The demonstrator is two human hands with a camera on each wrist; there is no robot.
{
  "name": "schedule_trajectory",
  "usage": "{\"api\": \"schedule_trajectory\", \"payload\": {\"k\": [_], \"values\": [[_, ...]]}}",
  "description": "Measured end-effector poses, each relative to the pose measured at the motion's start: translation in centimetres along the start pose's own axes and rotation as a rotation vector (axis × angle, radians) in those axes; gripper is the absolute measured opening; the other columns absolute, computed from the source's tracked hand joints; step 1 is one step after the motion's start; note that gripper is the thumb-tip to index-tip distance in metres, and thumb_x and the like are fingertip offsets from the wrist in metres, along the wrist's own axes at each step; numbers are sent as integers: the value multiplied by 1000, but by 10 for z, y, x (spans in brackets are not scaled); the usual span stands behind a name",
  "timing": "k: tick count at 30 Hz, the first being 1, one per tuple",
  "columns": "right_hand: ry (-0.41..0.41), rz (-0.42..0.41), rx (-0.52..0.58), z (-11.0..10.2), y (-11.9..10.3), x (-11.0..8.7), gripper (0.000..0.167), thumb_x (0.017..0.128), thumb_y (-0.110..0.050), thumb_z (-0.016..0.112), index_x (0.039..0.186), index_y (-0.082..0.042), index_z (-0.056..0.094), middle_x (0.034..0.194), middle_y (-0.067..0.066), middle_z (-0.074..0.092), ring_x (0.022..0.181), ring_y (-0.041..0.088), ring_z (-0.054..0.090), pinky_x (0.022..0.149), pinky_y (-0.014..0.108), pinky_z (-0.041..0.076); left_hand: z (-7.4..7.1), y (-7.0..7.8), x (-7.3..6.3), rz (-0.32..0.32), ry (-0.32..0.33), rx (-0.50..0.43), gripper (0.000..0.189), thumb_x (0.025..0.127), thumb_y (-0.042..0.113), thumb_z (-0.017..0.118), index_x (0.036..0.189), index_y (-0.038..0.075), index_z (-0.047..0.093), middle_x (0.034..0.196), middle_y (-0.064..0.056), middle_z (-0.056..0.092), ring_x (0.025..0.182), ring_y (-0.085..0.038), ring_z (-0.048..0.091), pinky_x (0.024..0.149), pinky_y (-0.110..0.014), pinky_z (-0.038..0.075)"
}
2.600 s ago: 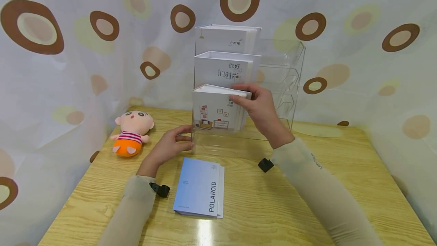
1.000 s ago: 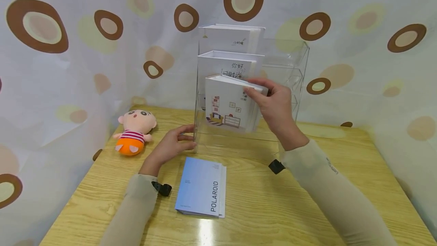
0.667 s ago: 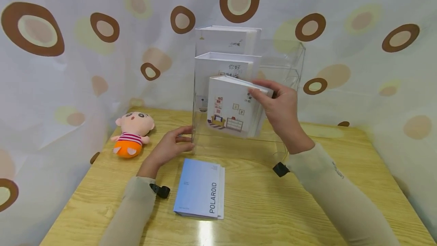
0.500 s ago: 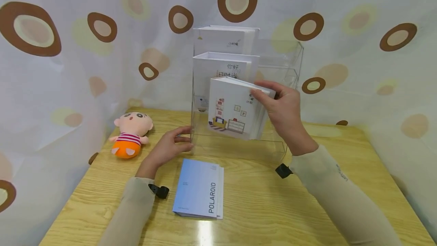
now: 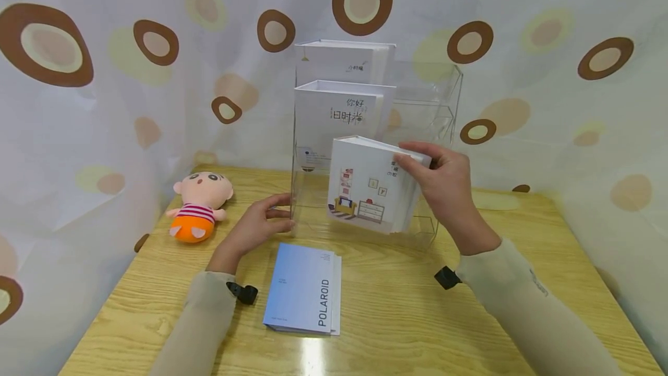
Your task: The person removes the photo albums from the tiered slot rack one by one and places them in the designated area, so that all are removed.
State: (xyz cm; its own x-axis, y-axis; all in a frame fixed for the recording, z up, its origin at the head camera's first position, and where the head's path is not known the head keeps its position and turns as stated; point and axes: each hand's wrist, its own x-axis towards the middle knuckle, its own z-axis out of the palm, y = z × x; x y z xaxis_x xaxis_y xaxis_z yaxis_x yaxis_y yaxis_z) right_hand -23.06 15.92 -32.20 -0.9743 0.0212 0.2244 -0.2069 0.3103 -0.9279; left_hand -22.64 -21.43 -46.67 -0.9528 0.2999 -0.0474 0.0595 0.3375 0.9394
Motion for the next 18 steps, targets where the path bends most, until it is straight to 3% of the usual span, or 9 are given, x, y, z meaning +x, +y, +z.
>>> {"api": "schedule_trajectory", "payload": {"k": [10, 18], "values": [[-41, 55, -53, -13, 23, -18, 40, 101, -34, 87, 133, -10, 83, 106, -11, 80, 90, 6, 79, 78, 21, 67, 2, -1, 1, -3, -7, -6, 74, 107, 15, 77, 172, 8, 43, 174, -20, 48, 151, -45, 60, 111, -47, 65], [-66, 62, -99, -18, 40, -36, 39, 99, -33, 89, 131, -10, 84, 106, -4, 84, 82, 7, 74, 71, 21, 64, 2, -3, 1, -1, -1, 15, 73, 107, 16, 76, 172, 10, 43, 174, -19, 48, 151, -45, 60, 113, -49, 64]]}}
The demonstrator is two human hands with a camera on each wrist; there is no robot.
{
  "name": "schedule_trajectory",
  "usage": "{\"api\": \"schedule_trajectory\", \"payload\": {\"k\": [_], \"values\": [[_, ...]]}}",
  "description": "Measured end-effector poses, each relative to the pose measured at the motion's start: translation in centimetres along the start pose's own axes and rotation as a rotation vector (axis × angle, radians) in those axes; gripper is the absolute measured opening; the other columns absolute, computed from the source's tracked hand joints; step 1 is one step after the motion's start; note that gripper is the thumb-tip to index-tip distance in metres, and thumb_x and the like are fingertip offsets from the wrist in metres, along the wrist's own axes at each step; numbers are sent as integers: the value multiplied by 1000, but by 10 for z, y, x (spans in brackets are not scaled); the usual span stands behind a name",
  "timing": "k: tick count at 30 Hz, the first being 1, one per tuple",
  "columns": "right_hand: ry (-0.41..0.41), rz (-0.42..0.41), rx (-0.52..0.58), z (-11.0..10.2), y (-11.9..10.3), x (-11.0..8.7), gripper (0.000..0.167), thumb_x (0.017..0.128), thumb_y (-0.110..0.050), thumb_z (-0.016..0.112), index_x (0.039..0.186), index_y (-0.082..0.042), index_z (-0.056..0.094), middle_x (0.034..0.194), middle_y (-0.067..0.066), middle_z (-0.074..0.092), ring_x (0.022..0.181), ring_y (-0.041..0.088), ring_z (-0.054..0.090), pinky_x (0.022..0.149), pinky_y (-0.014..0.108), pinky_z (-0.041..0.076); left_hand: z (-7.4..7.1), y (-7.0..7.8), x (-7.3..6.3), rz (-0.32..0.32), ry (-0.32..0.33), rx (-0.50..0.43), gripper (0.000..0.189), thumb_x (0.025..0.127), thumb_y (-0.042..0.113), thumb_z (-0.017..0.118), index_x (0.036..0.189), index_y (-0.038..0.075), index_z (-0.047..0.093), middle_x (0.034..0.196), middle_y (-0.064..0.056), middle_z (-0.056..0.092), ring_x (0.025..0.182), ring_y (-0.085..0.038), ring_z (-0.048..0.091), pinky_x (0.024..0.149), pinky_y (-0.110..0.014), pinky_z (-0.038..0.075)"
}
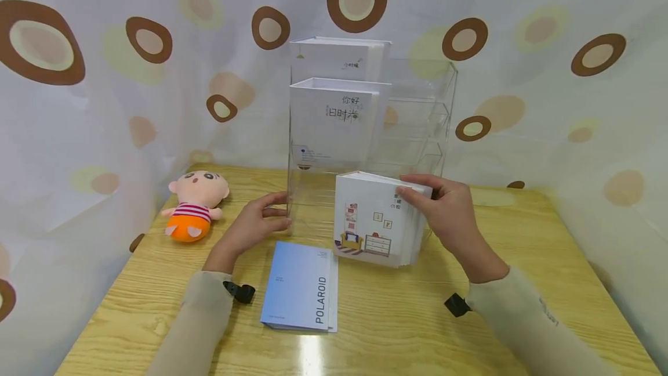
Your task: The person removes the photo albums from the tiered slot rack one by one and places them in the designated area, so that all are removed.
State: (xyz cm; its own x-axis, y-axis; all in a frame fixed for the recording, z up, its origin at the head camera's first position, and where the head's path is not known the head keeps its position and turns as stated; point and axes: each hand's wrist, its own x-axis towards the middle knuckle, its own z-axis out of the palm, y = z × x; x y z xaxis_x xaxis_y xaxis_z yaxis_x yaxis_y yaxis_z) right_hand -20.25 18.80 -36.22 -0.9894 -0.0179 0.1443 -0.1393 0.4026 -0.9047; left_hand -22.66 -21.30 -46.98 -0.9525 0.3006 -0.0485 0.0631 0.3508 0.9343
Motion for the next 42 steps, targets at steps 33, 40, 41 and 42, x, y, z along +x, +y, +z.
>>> {"api": "schedule_trajectory", "payload": {"k": [33, 40, 41, 42], "values": [[-208, 24, -138, -13, 35, -44, 27, 103, -21, 84, 126, -8, 86, 136, 19, 79, 92, 8, 75, 72, 28, 66, 3, 1, -2, 2, -1, -26, 73, 108, 13, 74, 173, 8, 42, 173, -22, 49, 151, -46, 59, 111, -47, 65], [-283, -39, -212, -10, 40, -38, 25, 103, -19, 82, 126, -8, 86, 130, 18, 80, 95, 15, 71, 71, 26, 64, 1, 1, -1, -1, 3, -24, 73, 108, 14, 75, 173, 9, 42, 173, -21, 49, 151, -46, 59, 110, -46, 66], [-294, -46, -219, -10, 42, -37, 25, 103, -19, 82, 126, -8, 85, 129, 18, 80, 95, 15, 70, 72, 25, 63, 1, 1, -1, -2, 3, -24, 73, 108, 14, 75, 173, 9, 42, 173, -21, 49, 151, -45, 59, 110, -46, 66], [-303, -49, -224, -10, 44, -36, 26, 103, -18, 83, 126, -8, 85, 129, 17, 80, 96, 15, 69, 73, 24, 63, 0, 1, -1, -3, 4, -25, 73, 108, 14, 75, 173, 9, 42, 173, -21, 49, 151, -45, 59, 110, -45, 66]]}}
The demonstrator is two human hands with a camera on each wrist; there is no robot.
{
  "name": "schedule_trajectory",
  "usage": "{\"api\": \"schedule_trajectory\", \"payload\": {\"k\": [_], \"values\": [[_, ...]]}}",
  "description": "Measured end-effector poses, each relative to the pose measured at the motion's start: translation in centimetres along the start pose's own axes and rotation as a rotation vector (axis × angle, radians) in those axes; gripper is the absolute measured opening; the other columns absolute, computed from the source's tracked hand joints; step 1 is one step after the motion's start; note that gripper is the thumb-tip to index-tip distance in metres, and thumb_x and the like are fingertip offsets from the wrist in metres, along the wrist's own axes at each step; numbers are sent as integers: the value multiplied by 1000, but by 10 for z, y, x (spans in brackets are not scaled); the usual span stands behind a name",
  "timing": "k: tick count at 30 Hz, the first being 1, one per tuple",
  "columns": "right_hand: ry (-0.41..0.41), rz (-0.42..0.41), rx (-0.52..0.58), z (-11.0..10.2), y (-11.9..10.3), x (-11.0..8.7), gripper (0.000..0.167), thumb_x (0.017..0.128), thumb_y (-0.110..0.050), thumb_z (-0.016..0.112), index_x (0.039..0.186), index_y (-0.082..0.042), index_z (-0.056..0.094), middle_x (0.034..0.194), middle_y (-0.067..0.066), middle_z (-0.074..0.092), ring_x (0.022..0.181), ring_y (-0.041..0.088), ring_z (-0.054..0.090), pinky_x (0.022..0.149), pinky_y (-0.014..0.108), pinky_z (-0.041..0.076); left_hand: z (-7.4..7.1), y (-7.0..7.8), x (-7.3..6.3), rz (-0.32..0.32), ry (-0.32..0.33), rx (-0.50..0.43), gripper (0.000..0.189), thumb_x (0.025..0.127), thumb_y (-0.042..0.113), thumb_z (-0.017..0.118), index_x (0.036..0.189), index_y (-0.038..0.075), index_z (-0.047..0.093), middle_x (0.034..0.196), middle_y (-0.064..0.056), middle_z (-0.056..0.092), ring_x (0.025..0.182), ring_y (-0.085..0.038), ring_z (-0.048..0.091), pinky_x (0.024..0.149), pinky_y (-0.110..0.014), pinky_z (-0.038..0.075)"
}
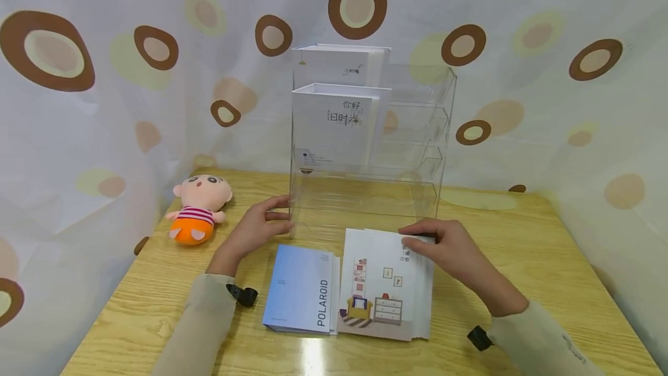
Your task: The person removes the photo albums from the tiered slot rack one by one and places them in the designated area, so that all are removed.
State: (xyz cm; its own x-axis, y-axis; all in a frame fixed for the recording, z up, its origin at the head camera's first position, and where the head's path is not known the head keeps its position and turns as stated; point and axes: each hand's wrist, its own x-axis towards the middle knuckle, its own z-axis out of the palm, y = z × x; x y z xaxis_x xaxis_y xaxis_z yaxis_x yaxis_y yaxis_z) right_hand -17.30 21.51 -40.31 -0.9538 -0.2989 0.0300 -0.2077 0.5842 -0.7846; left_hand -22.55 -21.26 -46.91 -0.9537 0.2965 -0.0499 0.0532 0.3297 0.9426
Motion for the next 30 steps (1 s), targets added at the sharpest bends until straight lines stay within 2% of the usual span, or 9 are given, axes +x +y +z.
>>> {"api": "schedule_trajectory", "payload": {"k": [8, 16, 21, 30], "values": [[-48, -27, -45, 7, 14, 9, 30, 101, -21, 85, 128, -7, 84, 130, 17, 79, 101, 17, 69, 76, 22, 60, -1, 1, 2, 0, 2, -3, 73, 107, 15, 76, 173, 9, 43, 172, -21, 50, 151, -45, 60, 109, -44, 66], [-93, -33, -66, 14, 27, 18, 30, 101, -22, 84, 128, -6, 84, 125, 14, 79, 99, 16, 67, 78, 22, 59, 1, 2, 1, -5, -1, -1, 72, 107, 12, 75, 172, 9, 43, 172, -21, 50, 150, -45, 60, 109, -44, 66], [-114, -28, -97, 18, 27, 21, 31, 102, -27, 84, 127, -9, 85, 127, 12, 80, 107, 17, 71, 84, 23, 60, 1, 3, 1, -2, 1, -5, 73, 107, 12, 75, 172, 9, 43, 172, -21, 50, 150, -44, 60, 109, -44, 66], [-118, -37, -145, 34, 28, 22, 31, 100, -29, 86, 124, -11, 85, 123, 7, 82, 108, 17, 72, 91, 30, 61, 0, 2, 0, -4, 5, 3, 73, 107, 13, 76, 172, 10, 44, 172, -20, 51, 150, -45, 60, 110, -47, 65]]}}
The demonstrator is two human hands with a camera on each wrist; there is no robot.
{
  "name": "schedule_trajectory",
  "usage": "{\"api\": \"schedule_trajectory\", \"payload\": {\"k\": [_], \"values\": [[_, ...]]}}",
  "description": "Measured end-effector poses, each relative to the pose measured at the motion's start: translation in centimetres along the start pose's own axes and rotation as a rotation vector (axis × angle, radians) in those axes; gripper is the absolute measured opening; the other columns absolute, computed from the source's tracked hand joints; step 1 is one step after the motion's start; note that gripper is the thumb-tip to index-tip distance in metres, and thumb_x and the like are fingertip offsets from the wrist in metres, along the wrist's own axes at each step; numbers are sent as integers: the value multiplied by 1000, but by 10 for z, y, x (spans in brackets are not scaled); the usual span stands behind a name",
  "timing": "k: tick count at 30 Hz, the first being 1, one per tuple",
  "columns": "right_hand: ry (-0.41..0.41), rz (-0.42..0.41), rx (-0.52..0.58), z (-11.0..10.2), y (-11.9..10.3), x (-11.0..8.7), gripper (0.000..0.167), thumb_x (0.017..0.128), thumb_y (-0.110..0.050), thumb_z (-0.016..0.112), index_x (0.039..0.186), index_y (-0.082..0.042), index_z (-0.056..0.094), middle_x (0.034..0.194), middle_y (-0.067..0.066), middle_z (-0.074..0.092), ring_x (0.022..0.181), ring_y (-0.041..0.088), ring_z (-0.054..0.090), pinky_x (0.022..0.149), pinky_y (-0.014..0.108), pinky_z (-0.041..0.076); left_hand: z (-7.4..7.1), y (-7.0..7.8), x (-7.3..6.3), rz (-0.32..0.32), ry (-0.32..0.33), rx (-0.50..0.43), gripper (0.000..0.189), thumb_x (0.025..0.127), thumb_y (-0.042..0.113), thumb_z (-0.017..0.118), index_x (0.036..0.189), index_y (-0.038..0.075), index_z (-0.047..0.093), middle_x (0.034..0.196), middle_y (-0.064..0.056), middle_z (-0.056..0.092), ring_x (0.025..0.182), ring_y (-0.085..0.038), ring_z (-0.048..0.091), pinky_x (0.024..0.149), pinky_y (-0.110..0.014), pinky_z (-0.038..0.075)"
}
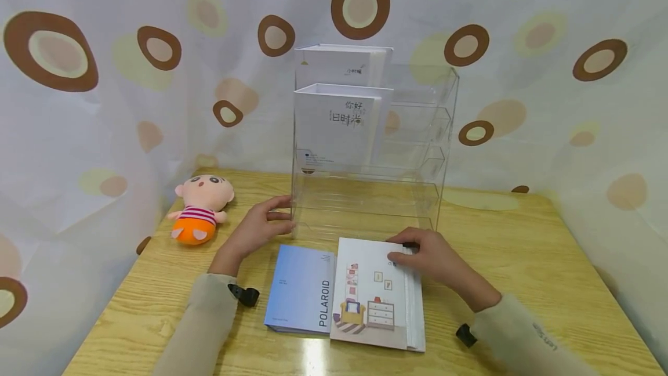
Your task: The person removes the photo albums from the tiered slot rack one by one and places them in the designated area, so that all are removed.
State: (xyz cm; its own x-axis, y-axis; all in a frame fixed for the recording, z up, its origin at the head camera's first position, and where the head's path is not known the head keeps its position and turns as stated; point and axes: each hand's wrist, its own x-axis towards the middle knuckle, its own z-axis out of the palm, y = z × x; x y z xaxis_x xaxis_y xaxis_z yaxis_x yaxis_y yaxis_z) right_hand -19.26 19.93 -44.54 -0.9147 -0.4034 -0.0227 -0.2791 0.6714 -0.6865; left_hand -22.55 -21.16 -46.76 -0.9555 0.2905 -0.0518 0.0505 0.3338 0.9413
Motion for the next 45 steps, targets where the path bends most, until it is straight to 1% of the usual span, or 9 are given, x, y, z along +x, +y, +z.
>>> {"api": "schedule_trajectory", "payload": {"k": [3, 7, 16, 20, 26, 32, 38, 41, 45], "values": [[6, 13, 9, 6, 3, 0, 30, 100, -29, 86, 124, -12, 85, 124, 7, 82, 109, 17, 73, 92, 30, 61, 0, 0, 0, 4, -2, -1, 73, 107, 13, 76, 172, 10, 44, 172, -20, 51, 150, -45, 61, 110, -47, 66], [6, 12, 24, 12, 7, 0, 30, 101, -30, 85, 125, -12, 85, 125, 8, 81, 111, 18, 74, 94, 33, 62, 0, 1, -2, 9, 1, 3, 73, 107, 13, 76, 172, 10, 44, 172, -20, 51, 150, -44, 61, 110, -47, 66], [13, 3, 35, 21, 9, 2, 31, 102, -29, 84, 128, -12, 84, 132, 11, 80, 120, 26, 75, 103, 46, 63, 0, 1, -1, -5, 1, 4, 73, 107, 13, 76, 172, 11, 44, 172, -19, 51, 150, -44, 61, 111, -48, 65], [27, 25, 46, 25, 8, 1, 32, 102, -27, 84, 129, -11, 83, 133, 12, 80, 121, 28, 75, 105, 49, 63, 0, 3, -1, -5, -2, 4, 73, 107, 14, 76, 172, 11, 43, 172, -19, 50, 150, -44, 60, 111, -48, 65], [35, 79, 35, 30, 6, 1, 32, 102, -27, 83, 131, -12, 83, 133, 9, 80, 121, 26, 74, 107, 49, 62, -1, 2, -2, -4, -5, 8, 73, 108, 15, 75, 173, 10, 42, 173, -20, 50, 151, -45, 60, 111, -47, 65], [35, 86, 39, 31, 4, 0, 33, 102, -27, 84, 130, -10, 83, 134, 11, 80, 123, 28, 74, 107, 51, 63, -1, 1, -1, 1, -4, 6, 73, 108, 15, 75, 173, 10, 42, 173, -20, 50, 151, -45, 59, 111, -47, 65], [28, 120, 39, 33, 2, -1, 33, 102, -26, 84, 130, -9, 83, 135, 12, 80, 124, 29, 75, 108, 53, 63, -1, 0, 0, 8, -4, 12, 72, 108, 14, 75, 173, 9, 43, 172, -21, 50, 150, -46, 60, 111, -47, 65], [33, 123, 36, 33, 2, -2, 33, 101, -26, 84, 130, -10, 83, 135, 12, 80, 123, 29, 75, 108, 53, 63, 0, 0, 0, 14, -9, 15, 72, 108, 15, 74, 173, 8, 42, 172, -23, 49, 150, -46, 60, 110, -46, 65], [36, 118, 38, 34, 2, -2, 32, 101, -26, 85, 129, -9, 83, 134, 12, 80, 123, 29, 75, 108, 53, 64, 0, 0, 0, 4, -6, 7, 73, 108, 15, 75, 173, 9, 42, 172, -22, 50, 151, -45, 60, 111, -47, 65]]}}
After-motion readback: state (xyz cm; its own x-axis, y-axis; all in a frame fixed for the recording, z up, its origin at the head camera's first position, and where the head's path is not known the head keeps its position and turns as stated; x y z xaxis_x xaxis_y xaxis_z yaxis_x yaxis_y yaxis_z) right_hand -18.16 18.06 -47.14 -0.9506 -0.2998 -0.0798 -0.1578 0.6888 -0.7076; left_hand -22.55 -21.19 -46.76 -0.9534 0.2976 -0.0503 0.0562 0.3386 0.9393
